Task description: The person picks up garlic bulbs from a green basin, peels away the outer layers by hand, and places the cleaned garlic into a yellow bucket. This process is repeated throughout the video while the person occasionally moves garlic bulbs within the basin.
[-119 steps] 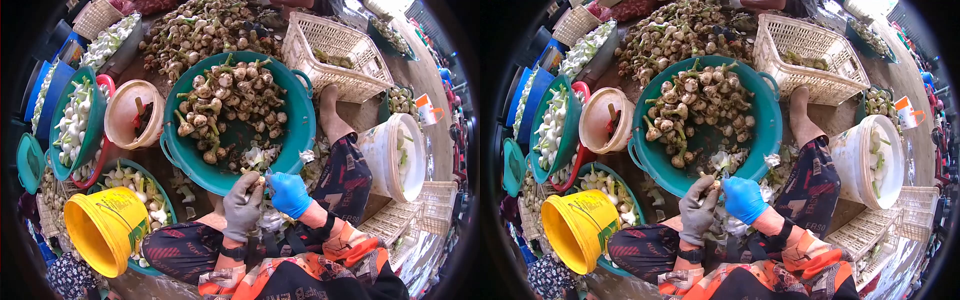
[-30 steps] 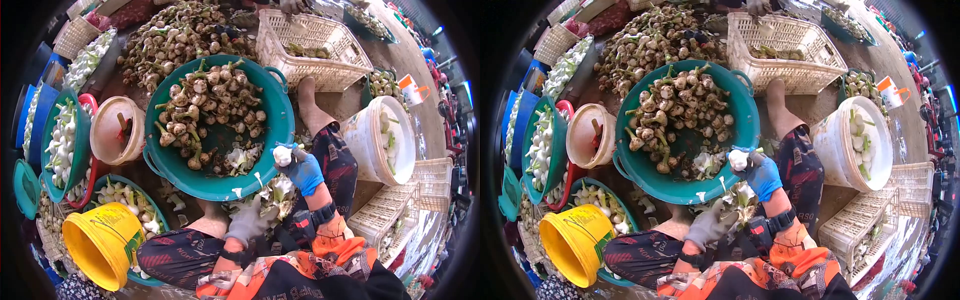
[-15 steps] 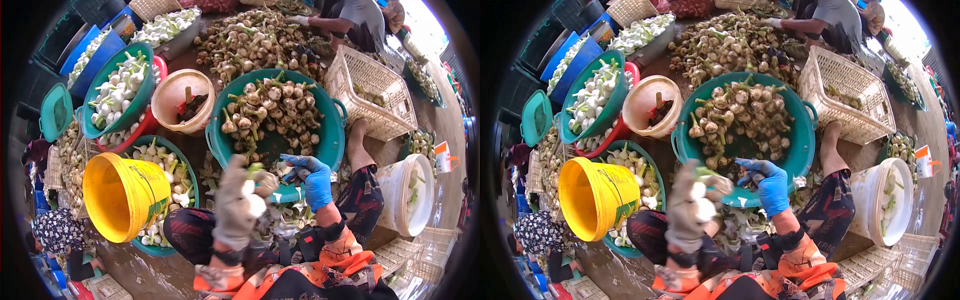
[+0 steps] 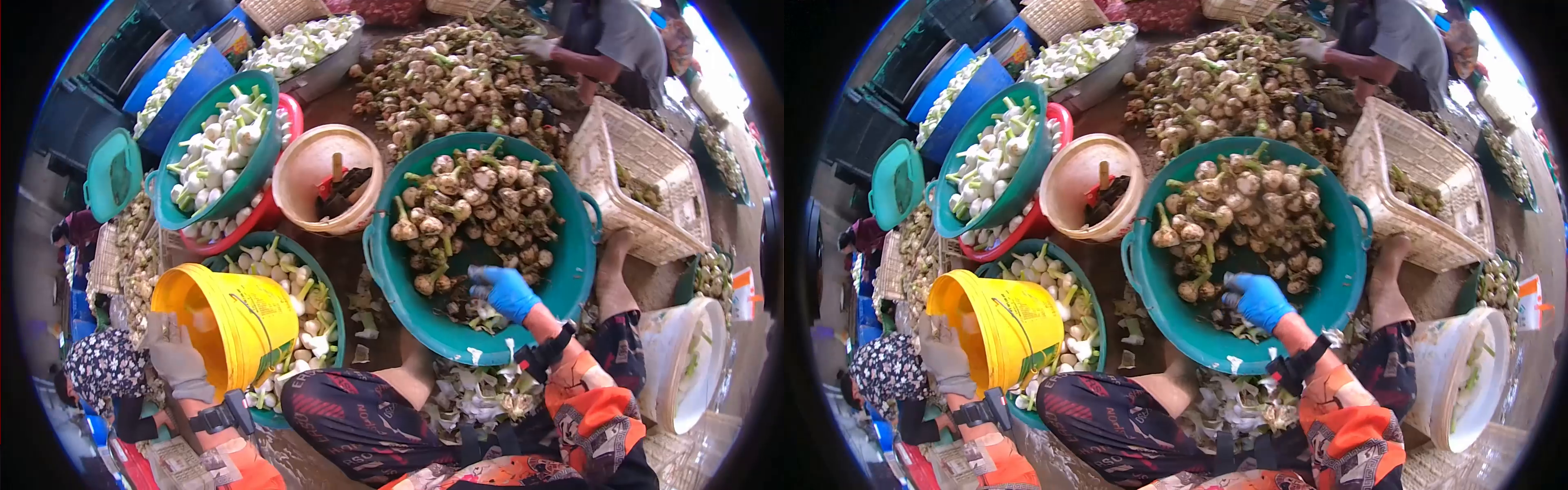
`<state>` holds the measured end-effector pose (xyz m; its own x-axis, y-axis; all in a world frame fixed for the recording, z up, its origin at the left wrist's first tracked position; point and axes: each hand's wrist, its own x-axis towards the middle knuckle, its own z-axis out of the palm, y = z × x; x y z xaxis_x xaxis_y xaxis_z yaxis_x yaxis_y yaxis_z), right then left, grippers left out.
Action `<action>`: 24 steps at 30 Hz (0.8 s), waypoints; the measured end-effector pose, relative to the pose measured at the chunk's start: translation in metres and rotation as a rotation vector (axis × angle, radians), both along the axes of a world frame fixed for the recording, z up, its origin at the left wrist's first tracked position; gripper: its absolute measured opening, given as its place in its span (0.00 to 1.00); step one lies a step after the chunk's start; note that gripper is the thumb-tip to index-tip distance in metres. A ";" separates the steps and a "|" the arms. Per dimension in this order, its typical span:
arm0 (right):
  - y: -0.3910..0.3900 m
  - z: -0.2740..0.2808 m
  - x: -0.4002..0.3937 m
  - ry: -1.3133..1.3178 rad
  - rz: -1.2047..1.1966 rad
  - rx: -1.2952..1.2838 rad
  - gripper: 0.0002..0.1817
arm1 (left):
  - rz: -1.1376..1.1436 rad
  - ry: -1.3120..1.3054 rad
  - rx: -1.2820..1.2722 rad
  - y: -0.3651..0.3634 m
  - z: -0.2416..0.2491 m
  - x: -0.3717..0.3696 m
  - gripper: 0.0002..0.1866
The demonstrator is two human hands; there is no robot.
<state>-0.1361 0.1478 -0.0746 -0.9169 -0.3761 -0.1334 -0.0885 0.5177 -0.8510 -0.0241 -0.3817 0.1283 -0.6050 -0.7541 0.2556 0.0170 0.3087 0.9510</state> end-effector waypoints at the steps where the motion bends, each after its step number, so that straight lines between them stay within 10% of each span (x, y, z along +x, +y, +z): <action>1: -0.003 0.001 -0.020 0.059 0.012 -0.018 0.23 | -0.005 -0.066 -0.318 0.004 0.003 0.000 0.21; 3: -0.020 0.015 -0.056 0.339 0.079 0.238 0.28 | -0.069 0.338 0.270 0.092 0.044 -0.027 0.13; 5: -0.037 0.006 -0.088 0.586 0.072 0.374 0.30 | -0.102 -0.137 -0.788 0.146 0.042 -0.037 0.14; 6: -0.044 -0.010 -0.104 0.777 0.085 0.433 0.30 | -0.227 -0.211 -0.791 0.180 0.032 -0.041 0.16; 7: -0.049 -0.024 -0.120 0.320 0.187 0.526 0.26 | -0.465 -0.305 -0.566 0.219 0.016 -0.046 0.20; 12: -0.051 -0.039 -0.124 0.772 0.050 0.655 0.14 | -1.094 -0.994 0.175 0.347 -0.071 -0.019 0.47; 14: -0.034 -0.086 -0.121 0.323 -0.183 0.213 0.14 | -0.906 -0.685 -0.099 0.361 -0.098 -0.009 0.46; 16: -0.009 -0.083 -0.103 -0.166 -0.380 -0.328 0.14 | -0.809 -0.629 0.233 0.361 -0.123 -0.007 0.40; 18: -0.004 -0.030 -0.057 -0.248 -0.343 -0.480 0.11 | -0.733 -0.593 0.582 0.371 -0.145 -0.004 0.35; 24: -0.030 0.054 0.073 -0.400 -0.381 -0.632 0.24 | -0.826 -0.385 0.562 0.377 -0.163 -0.006 0.40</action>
